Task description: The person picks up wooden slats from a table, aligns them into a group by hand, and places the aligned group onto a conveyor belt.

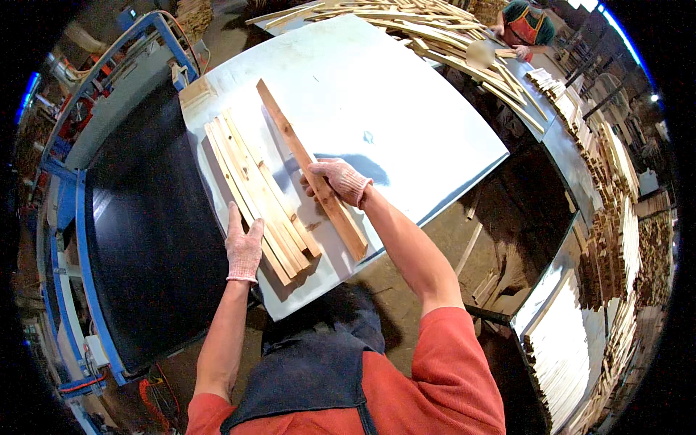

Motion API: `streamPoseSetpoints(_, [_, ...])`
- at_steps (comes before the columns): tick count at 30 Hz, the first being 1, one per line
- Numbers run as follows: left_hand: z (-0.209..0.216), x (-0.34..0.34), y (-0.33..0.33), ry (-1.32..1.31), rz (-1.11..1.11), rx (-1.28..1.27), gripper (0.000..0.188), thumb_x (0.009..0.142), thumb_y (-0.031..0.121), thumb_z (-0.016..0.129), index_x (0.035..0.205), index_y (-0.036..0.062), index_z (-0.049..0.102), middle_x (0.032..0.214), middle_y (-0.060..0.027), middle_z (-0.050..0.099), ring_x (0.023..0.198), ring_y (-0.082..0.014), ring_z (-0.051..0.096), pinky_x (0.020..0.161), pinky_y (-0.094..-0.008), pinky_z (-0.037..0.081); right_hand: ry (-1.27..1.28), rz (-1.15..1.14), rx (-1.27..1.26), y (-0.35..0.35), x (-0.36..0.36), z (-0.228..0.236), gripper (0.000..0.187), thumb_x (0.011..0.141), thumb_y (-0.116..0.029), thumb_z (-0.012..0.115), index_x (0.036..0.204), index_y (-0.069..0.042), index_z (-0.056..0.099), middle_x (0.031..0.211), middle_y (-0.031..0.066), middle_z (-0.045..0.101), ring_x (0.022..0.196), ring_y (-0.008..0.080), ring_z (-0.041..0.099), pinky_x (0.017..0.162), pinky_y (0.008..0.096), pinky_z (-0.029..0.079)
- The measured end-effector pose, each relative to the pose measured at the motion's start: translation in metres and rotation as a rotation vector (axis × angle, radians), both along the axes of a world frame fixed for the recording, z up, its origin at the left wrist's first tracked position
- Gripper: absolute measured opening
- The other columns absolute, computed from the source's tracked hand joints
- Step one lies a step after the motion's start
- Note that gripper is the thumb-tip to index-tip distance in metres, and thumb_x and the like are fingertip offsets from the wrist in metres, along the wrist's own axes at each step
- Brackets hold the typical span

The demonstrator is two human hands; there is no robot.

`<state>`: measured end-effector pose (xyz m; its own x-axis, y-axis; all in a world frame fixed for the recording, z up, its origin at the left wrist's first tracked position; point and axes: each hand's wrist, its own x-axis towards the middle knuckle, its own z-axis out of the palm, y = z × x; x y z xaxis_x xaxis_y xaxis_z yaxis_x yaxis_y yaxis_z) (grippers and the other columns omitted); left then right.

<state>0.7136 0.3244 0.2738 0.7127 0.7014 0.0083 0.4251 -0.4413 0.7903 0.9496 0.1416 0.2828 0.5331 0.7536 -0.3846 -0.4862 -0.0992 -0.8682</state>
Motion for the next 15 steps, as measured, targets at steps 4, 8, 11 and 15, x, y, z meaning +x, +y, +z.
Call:
streamPoseSetpoints(4, [-0.016,0.006,-0.005,0.042,0.017,0.165,0.084,0.097,0.026,0.073,0.165,0.0001,0.031,0.132,-0.0239,0.057,0.127,-0.0387,0.057,0.114,-0.0501,0.047,0.041,0.083,-0.017,0.011,0.006,0.008,0.038,0.106,-0.026,0.062,0.125,0.007,0.064,0.109,0.0176,0.074,0.091,0.0266,0.074,0.083,0.0409,0.064])
streamPoseSetpoints(8, [-0.016,0.005,-0.005,-0.016,-0.023,0.197,0.083,0.096,0.025,0.073,0.164,-0.0003,0.032,0.131,-0.0252,0.057,0.126,-0.0396,0.058,0.114,-0.0505,0.047,0.048,0.145,-0.109,0.022,0.007,0.021,0.037,0.105,-0.031,0.063,0.123,0.001,0.068,0.107,0.0160,0.074,0.091,0.0265,0.074,0.081,0.0412,0.063])
streamPoseSetpoints(11, [-0.001,0.005,-0.010,-0.016,-0.006,0.103,0.082,0.095,0.023,0.074,0.162,-0.0016,0.034,0.132,-0.0269,0.057,0.123,-0.0410,0.058,0.114,-0.0507,0.046,-0.624,0.351,-0.363,0.035,0.005,0.018,0.034,0.104,-0.034,0.064,0.115,-0.003,0.073,0.104,0.0131,0.075,0.092,0.0246,0.074,0.080,0.0404,0.061])
streamPoseSetpoints(15, [-0.027,0.003,0.001,-0.093,-0.026,0.324,0.082,0.093,0.022,0.076,0.160,-0.0032,0.036,0.139,-0.0285,0.058,0.126,-0.0443,0.056,0.119,-0.0537,0.040,-0.958,0.495,-0.705,0.063,-0.037,0.053,0.055,0.103,-0.046,0.051,0.117,0.002,0.074,0.117,0.0318,0.073,0.112,0.0460,0.071,0.100,0.0512,0.055])
